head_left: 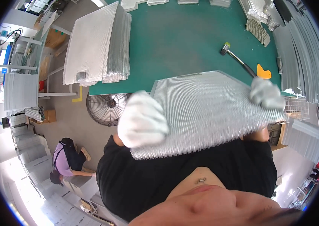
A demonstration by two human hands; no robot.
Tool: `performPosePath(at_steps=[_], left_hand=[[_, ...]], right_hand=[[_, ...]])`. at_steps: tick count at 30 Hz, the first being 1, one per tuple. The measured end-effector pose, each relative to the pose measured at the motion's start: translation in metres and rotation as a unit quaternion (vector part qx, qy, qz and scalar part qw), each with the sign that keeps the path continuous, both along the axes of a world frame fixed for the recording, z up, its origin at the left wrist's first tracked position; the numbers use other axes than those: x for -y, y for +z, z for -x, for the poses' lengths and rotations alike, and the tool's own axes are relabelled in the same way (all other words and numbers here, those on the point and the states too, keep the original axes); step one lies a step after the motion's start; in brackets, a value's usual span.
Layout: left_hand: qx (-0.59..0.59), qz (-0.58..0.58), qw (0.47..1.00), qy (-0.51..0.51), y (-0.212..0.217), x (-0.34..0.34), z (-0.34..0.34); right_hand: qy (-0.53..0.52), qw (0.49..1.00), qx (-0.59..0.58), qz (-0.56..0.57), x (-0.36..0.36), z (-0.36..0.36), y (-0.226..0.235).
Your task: Fitting metal mesh layers into an aluminum frame and securing them with an electric screwdriver.
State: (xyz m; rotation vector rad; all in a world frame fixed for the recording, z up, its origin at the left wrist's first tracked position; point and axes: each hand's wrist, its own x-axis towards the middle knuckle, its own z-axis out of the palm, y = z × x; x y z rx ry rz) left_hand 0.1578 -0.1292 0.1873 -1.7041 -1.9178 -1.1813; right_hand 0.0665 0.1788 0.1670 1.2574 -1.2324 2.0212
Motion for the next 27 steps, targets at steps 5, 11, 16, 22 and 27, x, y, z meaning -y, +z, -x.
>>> performPosePath(at_steps=[5,11,16,22,27], left_hand=[[0.182,0.088,0.973,0.113,-0.057,-0.017,-0.02],[0.243,0.226,0.926,0.181,-0.085,-0.008,-0.002],[0.259,0.251,0.923,0.133,-0.094,-0.001,0.006],[0.209,0.322,0.896,0.222,-0.111,0.011,0.026],[0.206,0.313,0.895,0.243,-0.113,0.01,0.024]], right_hand=[[0.163,0.967,-0.105,-0.165,-0.03,-0.006,-0.004],[0.156,0.959,-0.118,-0.205,-0.051,-0.015,-0.03],[0.131,0.968,-0.078,-0.197,-0.052,-0.02,-0.032],[0.111,0.975,-0.059,-0.184,-0.048,-0.029,-0.033],[0.099,0.979,-0.067,-0.166,-0.051,-0.029,-0.045]])
